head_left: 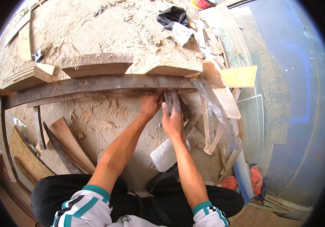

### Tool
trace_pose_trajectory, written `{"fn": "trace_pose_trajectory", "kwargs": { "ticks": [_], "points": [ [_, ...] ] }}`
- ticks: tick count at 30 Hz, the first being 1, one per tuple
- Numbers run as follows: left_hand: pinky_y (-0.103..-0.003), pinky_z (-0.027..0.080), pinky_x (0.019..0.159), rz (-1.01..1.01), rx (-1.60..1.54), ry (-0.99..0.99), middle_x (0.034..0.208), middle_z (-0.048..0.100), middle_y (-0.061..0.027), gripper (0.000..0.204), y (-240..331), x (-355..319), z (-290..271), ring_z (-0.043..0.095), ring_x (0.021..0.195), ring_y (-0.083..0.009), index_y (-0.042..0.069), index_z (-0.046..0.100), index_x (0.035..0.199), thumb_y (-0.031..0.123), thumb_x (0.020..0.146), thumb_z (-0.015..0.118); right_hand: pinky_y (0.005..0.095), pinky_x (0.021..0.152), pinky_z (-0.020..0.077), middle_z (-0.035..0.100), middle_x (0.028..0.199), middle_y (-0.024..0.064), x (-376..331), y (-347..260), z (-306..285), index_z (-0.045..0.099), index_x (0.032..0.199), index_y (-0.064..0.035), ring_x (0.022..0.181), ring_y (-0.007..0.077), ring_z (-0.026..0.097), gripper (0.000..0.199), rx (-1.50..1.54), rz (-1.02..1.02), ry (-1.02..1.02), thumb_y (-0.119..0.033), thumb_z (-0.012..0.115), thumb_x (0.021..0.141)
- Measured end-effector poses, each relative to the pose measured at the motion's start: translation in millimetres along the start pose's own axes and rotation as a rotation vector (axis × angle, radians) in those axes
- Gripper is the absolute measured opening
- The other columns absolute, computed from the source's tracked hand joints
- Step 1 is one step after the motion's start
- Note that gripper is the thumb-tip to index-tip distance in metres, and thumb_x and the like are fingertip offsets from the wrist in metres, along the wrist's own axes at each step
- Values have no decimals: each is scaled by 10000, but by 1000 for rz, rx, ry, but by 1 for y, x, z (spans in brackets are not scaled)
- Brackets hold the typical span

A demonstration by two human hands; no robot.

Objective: The person assembles a wooden pallet-like structure by hand, fitting slats into a frame and using a hammer to secure pieces. The person adjusts and aligns multiple wooden components on the floor.

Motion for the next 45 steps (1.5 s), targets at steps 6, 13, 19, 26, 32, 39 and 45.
{"fn": "trace_pose_trajectory", "kwargs": {
  "ticks": [6,13,19,26,32,39,45],
  "points": [
    [-463,510,574,6,35,-4,719,655,-159,311,5,0,-2,643,643,-356,216,689,1100,251,794,649,472,811,488,626,1084,254,-12,10,-3,526,1230,-7,986,455,597,376,57,40,-82,-241,547,936],
    [-460,503,555,-52,56,-59,676,649,-147,371,13,6,-14,642,618,-351,207,637,1210,325,859,619,472,729,510,647,1050,239,-3,9,-4,565,1205,-41,903,458,621,354,56,174,-13,-253,567,922],
    [-431,508,764,441,291,-379,979,669,-106,307,41,-11,-58,637,915,-290,142,639,1109,320,860,612,463,922,445,584,1220,268,-27,40,-10,456,1365,-38,1108,429,565,629,99,438,24,-504,485,943],
    [-408,361,1054,808,637,-520,1211,573,-130,385,18,31,-115,499,1178,-305,11,553,1137,312,897,568,465,880,457,618,1128,275,-36,50,-7,490,1330,-28,1041,436,590,677,135,529,-8,-573,450,930],
    [-436,382,1006,344,501,-369,1184,574,-167,454,13,-8,-127,511,1141,-344,-31,541,1129,343,882,616,463,823,474,658,1003,256,-39,55,-1,572,1231,-11,955,432,617,646,179,644,-75,-570,463,928],
    [-333,483,761,-1029,-660,309,1049,620,-133,540,19,-11,-69,590,910,-216,-31,510,1161,364,856,716,328,414,436,496,481,34,-62,105,25,582,1167,-12,380,159,507,592,174,538,45,-549,522,925],
    [-332,523,743,-731,-1042,237,1007,617,-74,419,-13,-6,-20,600,774,-168,-9,561,1092,302,863,722,446,820,489,652,1042,261,-36,47,-4,567,1237,15,961,417,631,624,193,538,3,-524,508,929]
  ]
}}
Point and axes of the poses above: each hand's wrist, its own x-axis towards the middle knuckle, its own z-axis out of the palm, y = z × x, the point moved 3 cm from there along x, towards the middle knuckle
